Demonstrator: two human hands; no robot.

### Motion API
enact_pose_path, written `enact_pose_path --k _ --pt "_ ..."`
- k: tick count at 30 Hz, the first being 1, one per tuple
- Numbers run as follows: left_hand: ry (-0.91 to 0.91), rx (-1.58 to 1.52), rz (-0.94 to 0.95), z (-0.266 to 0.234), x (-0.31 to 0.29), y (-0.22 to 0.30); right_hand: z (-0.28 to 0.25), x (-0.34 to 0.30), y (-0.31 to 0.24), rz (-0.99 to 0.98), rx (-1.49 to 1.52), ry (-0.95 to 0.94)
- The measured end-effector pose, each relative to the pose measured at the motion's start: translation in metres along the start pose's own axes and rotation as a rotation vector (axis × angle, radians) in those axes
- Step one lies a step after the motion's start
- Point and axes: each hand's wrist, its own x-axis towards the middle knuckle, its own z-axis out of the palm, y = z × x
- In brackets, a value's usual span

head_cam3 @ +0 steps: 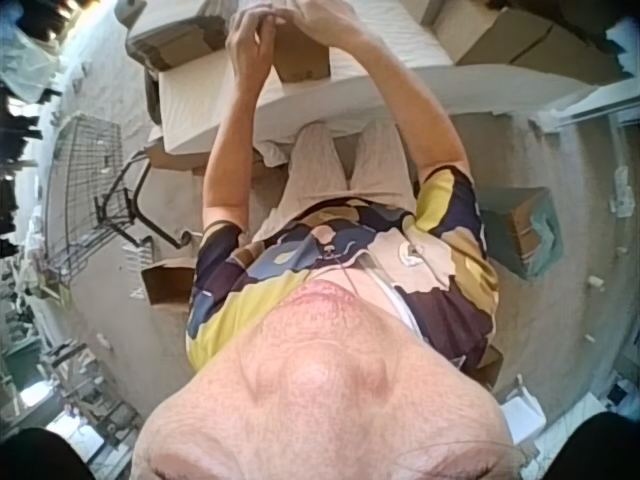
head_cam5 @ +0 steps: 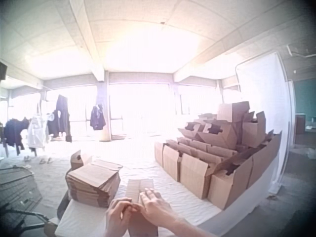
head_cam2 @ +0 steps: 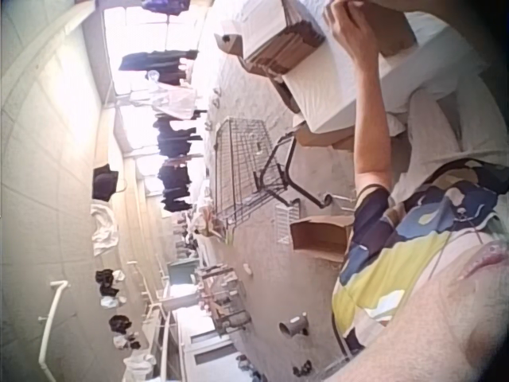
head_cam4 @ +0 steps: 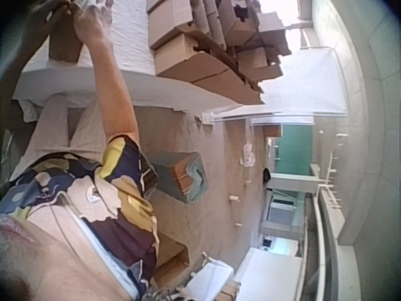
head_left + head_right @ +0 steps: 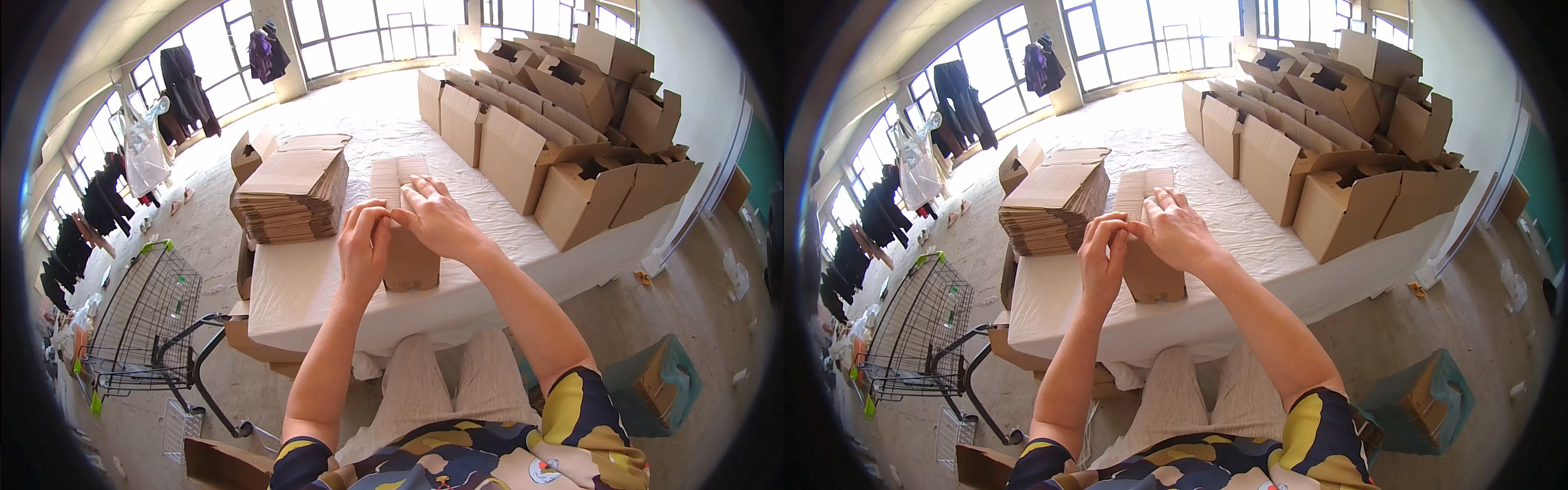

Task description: The person folds a cardboard box by hand, secures its flaps, and kemudian stacks it onto a table alongside several other pre-assembled boxes.

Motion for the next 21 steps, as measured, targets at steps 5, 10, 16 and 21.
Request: enact_pose_path --k 5,10,16,21 --pt "-0.009 0.250 0.146 0.004 0.002 0.006 -0.001 0.001 0.001 0.045 0.045 -0.019" --pt "-0.080 0.335 0.116 0.014 -0.006 0.021 -0.002 0.004 0.010 0.055 0.075 -0.039" --pt "-0.096 0.446 0.171 0.015 -0.008 0.016 -0.001 0.010 0.015 0.010 0.076 0.047" --pt "-0.089 0.433 0.169 0.014 -0.008 0.014 -0.009 0.028 0.024 0.057 0.136 0.061"
